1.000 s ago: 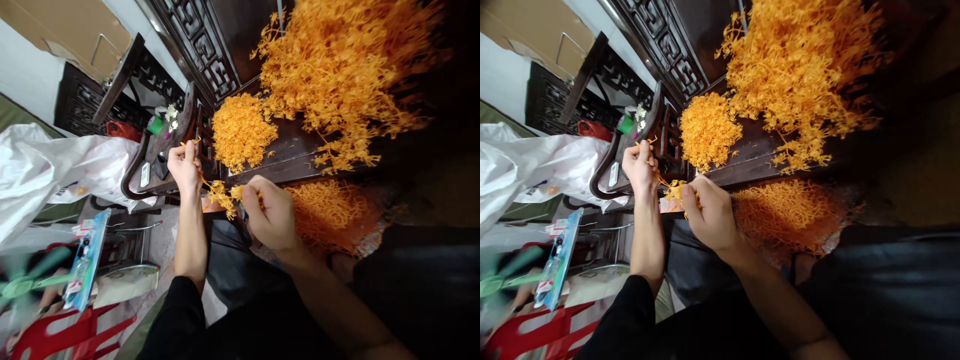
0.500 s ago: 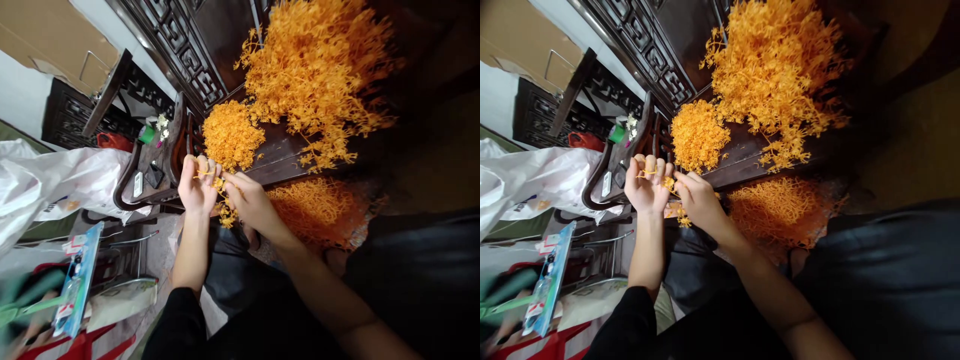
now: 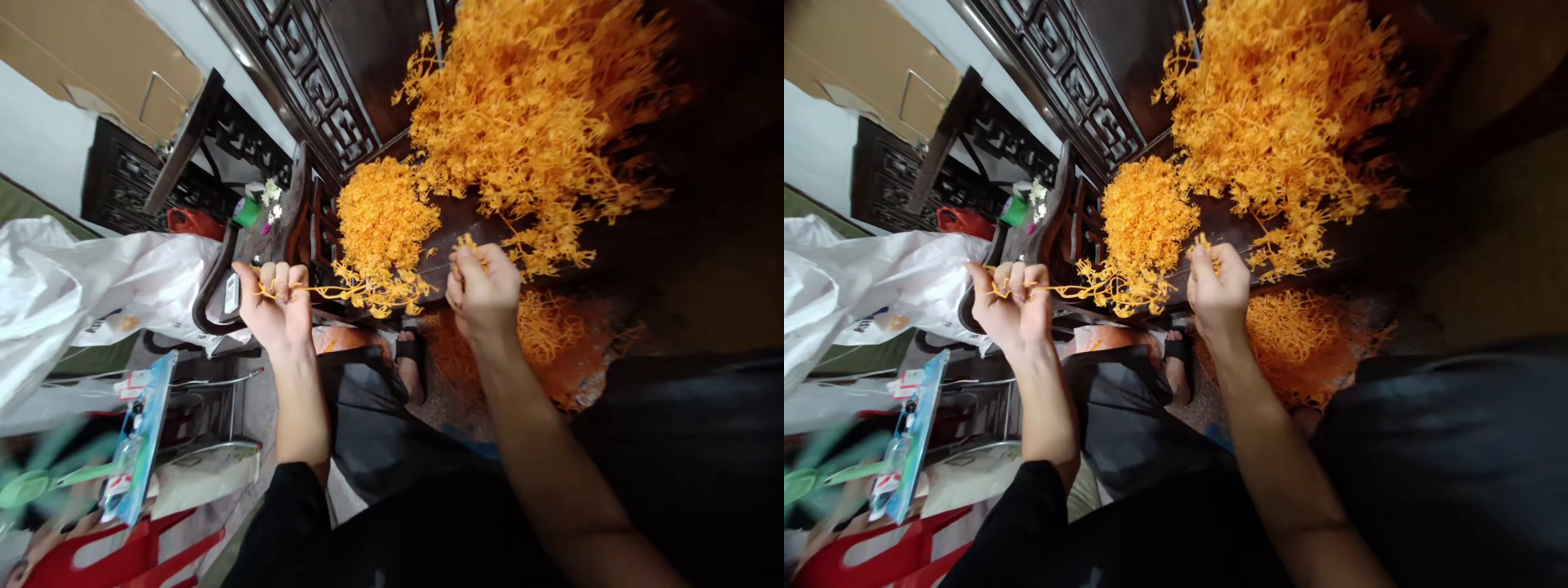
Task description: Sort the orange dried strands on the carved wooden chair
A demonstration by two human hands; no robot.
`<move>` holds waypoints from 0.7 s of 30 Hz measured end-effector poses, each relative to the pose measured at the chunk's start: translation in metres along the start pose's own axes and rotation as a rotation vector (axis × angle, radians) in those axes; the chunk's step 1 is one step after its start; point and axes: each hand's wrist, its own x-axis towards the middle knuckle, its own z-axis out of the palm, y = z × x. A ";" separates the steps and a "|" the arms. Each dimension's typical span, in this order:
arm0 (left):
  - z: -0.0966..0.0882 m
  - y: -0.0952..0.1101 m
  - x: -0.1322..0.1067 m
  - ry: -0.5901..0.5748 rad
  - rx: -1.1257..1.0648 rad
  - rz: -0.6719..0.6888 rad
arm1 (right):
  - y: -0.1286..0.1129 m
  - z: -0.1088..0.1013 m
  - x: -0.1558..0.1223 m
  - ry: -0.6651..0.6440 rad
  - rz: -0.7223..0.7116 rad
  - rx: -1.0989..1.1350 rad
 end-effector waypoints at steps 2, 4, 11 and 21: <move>-0.008 0.004 0.006 0.001 -0.006 -0.035 | -0.003 -0.001 0.001 -0.142 0.085 0.039; -0.011 0.002 0.008 -0.011 0.020 -0.091 | -0.005 0.003 -0.004 -0.277 0.146 0.012; -0.008 -0.005 0.009 -0.037 0.020 -0.134 | 0.001 0.009 -0.011 -0.333 0.227 0.045; -0.011 -0.002 0.004 -0.051 0.050 -0.196 | 0.009 0.012 -0.005 -0.406 0.276 0.123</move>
